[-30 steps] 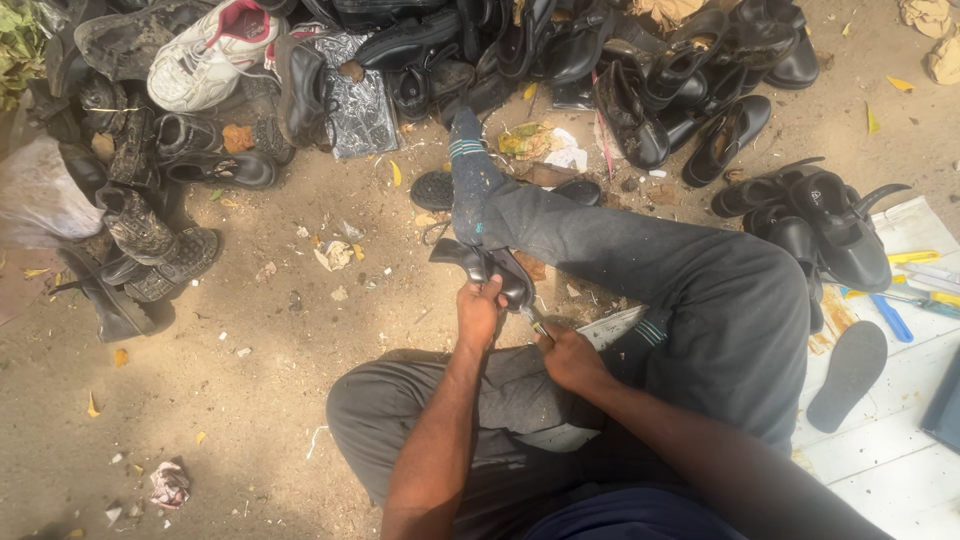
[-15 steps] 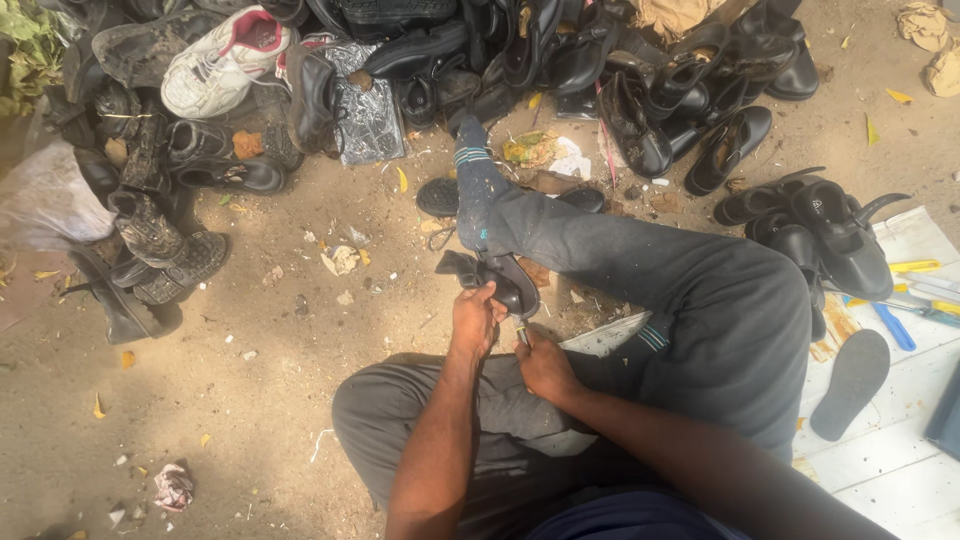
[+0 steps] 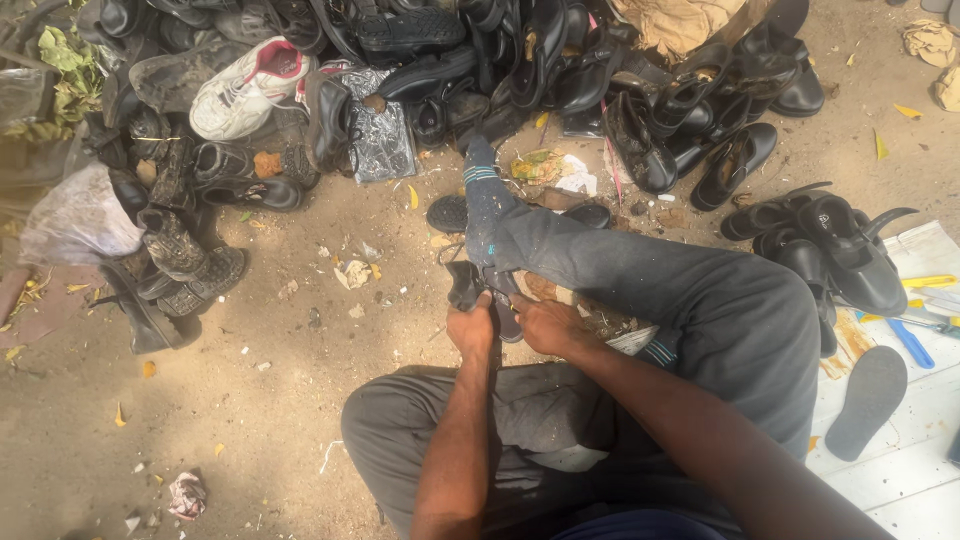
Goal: The person sits on the ground and uses a metal tool to scrape and clean the sole of a black shoe held between their legs. They repeatedly scrape the sole surface and occasionally wipe it with their hand.
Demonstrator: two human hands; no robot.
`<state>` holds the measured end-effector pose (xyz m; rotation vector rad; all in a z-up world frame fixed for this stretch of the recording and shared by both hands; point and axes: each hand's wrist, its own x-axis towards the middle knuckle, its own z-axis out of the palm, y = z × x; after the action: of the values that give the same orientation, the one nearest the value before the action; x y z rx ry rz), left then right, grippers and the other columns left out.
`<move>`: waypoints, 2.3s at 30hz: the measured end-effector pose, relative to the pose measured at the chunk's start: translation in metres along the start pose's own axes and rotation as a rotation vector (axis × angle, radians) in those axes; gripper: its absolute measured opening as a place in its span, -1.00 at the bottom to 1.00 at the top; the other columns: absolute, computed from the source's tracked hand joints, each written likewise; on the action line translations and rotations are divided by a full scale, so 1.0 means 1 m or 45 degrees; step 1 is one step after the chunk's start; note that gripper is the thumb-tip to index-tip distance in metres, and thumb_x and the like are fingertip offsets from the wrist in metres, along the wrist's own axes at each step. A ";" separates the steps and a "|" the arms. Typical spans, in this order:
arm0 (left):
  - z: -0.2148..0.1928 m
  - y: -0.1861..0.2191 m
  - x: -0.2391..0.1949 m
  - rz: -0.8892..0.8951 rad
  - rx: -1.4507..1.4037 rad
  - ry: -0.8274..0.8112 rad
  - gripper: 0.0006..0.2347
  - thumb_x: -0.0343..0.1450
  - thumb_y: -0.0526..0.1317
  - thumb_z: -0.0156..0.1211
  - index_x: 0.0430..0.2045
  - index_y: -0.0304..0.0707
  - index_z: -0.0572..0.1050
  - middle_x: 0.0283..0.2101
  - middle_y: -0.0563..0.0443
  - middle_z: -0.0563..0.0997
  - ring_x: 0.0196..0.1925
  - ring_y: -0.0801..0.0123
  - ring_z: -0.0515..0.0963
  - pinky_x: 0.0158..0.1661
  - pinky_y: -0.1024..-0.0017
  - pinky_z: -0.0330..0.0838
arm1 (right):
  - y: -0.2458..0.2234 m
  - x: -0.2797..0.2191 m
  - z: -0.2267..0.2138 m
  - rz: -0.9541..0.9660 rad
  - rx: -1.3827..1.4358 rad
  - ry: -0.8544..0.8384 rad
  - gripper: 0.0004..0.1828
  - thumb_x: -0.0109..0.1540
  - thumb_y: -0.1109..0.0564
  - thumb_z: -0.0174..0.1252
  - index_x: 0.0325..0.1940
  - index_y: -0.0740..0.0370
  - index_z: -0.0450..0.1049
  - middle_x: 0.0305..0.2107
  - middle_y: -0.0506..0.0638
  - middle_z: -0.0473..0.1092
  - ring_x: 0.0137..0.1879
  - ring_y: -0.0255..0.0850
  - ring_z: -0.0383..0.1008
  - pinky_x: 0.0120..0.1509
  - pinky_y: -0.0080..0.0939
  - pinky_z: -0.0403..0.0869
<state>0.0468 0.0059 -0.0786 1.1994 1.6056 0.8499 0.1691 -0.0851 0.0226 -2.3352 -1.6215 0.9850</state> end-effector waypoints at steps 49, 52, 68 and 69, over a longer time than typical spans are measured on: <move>-0.042 0.028 -0.014 0.022 0.056 -0.513 -0.47 0.34 -0.29 0.20 0.26 -0.31 0.27 0.09 -0.31 0.57 -0.03 0.10 0.64 0.07 0.23 0.45 | 0.046 -0.022 0.029 -0.378 0.493 0.334 -0.59 0.36 0.01 0.08 0.24 0.23 0.47 0.03 0.19 0.53 0.13 0.00 0.54 0.23 -0.09 0.43; -0.044 0.044 -0.019 0.299 0.209 -0.467 -0.43 0.28 -0.42 0.19 0.26 -0.36 0.29 0.05 -0.33 0.58 -0.12 0.11 0.68 0.02 0.21 0.49 | 0.050 -0.015 0.017 -0.126 0.505 0.172 -0.55 0.31 -0.05 0.07 0.26 0.09 0.49 0.04 0.11 0.54 0.12 -0.08 0.58 0.25 -0.13 0.45; -0.090 0.078 -0.075 0.878 0.212 0.472 -0.65 0.34 -0.52 0.05 0.04 -0.62 0.49 0.02 -0.43 0.61 0.02 -0.13 0.63 0.03 0.11 0.51 | 0.040 -0.044 0.005 0.104 1.281 0.098 -0.53 0.33 -0.06 0.15 0.17 0.35 0.47 -0.29 0.05 0.49 -0.27 -0.19 0.33 -0.17 -0.08 0.33; -0.083 0.079 -0.091 1.095 0.326 0.391 -0.59 0.29 -0.55 0.02 0.07 -0.68 0.47 0.10 -0.50 0.57 0.12 -0.21 0.59 0.11 0.07 0.47 | 0.033 -0.041 -0.004 0.163 1.471 0.042 -0.51 0.35 -0.06 0.14 0.16 0.41 0.46 -0.27 0.02 0.50 -0.37 -0.17 0.19 -0.28 -0.06 0.18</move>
<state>0.0022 -0.0587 0.0447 2.0858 1.4393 1.4418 0.1888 -0.1337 0.0291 -1.5919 -0.5481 1.3706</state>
